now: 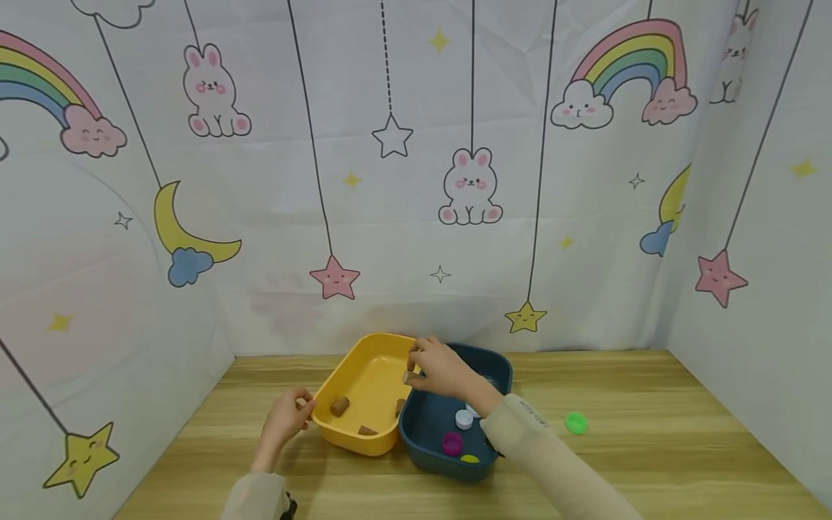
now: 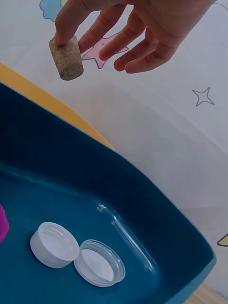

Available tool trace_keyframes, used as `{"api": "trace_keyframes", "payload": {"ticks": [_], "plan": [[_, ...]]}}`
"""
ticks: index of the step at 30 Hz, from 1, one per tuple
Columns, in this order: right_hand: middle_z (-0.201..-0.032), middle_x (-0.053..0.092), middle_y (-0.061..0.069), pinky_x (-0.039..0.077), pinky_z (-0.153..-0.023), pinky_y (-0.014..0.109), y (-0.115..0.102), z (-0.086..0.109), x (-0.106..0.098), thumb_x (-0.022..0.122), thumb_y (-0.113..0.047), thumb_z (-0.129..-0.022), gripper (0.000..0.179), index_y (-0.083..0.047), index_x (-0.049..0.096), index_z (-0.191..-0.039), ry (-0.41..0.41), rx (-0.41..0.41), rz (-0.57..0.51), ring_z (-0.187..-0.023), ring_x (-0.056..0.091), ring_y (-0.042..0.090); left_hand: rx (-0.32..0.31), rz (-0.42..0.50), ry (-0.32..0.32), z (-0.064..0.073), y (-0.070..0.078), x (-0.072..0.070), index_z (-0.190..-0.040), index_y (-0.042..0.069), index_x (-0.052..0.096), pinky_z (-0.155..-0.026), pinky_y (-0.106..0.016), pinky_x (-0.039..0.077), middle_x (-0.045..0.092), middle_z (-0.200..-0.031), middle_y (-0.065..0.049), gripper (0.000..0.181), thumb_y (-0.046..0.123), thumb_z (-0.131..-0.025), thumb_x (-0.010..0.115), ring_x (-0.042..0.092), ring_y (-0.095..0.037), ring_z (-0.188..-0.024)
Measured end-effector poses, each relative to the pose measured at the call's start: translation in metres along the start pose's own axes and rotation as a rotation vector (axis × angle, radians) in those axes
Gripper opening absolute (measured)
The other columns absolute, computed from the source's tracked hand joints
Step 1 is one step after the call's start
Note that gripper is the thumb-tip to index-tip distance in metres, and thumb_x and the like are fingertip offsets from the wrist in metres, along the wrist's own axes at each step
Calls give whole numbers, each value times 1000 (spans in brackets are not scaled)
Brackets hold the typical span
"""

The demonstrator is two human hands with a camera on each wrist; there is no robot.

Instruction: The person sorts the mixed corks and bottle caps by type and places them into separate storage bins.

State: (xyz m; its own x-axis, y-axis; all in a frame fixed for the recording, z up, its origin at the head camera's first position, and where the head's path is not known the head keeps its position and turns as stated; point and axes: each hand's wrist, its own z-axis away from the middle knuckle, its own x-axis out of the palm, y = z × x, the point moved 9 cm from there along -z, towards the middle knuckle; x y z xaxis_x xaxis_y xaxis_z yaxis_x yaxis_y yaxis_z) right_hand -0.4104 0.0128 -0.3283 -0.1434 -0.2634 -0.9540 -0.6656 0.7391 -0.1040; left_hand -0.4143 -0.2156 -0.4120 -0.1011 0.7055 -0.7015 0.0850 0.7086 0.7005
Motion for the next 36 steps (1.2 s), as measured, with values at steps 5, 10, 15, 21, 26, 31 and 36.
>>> {"api": "trace_keyframes", "payload": {"ticks": [5, 10, 15, 21, 26, 31, 36], "plan": [[-110, 56, 4, 44, -80, 32, -8, -6, 7, 60, -31, -84, 17, -16, 65, -88, -2, -12, 17, -99, 48, 20, 1, -2, 2, -1, -1, 0, -84, -3, 56, -46, -26, 42, 59, -62, -8, 10, 6, -85, 52, 53, -15, -48], [-107, 57, 2, 44, -81, 30, -20, -11, 11, 61, -29, -83, 14, -17, 65, -88, 6, -51, 46, -97, 49, 20, 17, 4, 1, 0, 2, 0, -84, -5, 56, -46, -26, 43, 60, -62, -10, 11, 5, -85, 51, 54, -16, -49], [-106, 57, 1, 44, -78, 27, -29, -13, 15, 63, -27, -82, 12, -18, 64, -90, -3, -77, 60, -94, 49, 18, 15, 6, 3, 1, 3, -1, -84, -6, 56, -46, -25, 43, 60, -62, -10, 12, 4, -85, 51, 54, -15, -49], [-105, 56, 0, 43, -81, 26, -33, -14, 19, 63, -26, -82, 13, -20, 62, -93, -17, -76, 79, -94, 47, 16, 2, 0, 3, 1, 0, 0, -85, -5, 57, -47, -25, 43, 61, -63, -10, 12, 6, -85, 51, 54, -15, -49], [-104, 55, -1, 42, -80, 25, -33, -15, 23, 62, -27, -82, 14, -22, 61, -95, -26, -69, 91, -92, 45, 16, 6, 2, 0, 1, 1, 0, -85, -5, 56, -47, -26, 43, 61, -64, -12, 12, 5, -85, 51, 53, -15, -49], [-102, 55, -1, 39, -72, 23, -34, -16, 25, 60, -32, -83, 18, -24, 59, -99, -15, -71, 87, -87, 43, 14, -4, 2, -6, 1, 0, 0, -86, -5, 56, -48, -26, 43, 61, -64, -11, 12, 6, -85, 51, 54, -16, -50], [-103, 55, 0, 40, -72, 24, -33, -16, 26, 60, -33, -83, 23, -24, 57, -104, -14, -63, 93, -90, 44, 15, -10, 0, -7, 0, 0, 0, -86, -5, 56, -48, -26, 42, 61, -64, -10, 12, 7, -85, 51, 54, -17, -51]]}}
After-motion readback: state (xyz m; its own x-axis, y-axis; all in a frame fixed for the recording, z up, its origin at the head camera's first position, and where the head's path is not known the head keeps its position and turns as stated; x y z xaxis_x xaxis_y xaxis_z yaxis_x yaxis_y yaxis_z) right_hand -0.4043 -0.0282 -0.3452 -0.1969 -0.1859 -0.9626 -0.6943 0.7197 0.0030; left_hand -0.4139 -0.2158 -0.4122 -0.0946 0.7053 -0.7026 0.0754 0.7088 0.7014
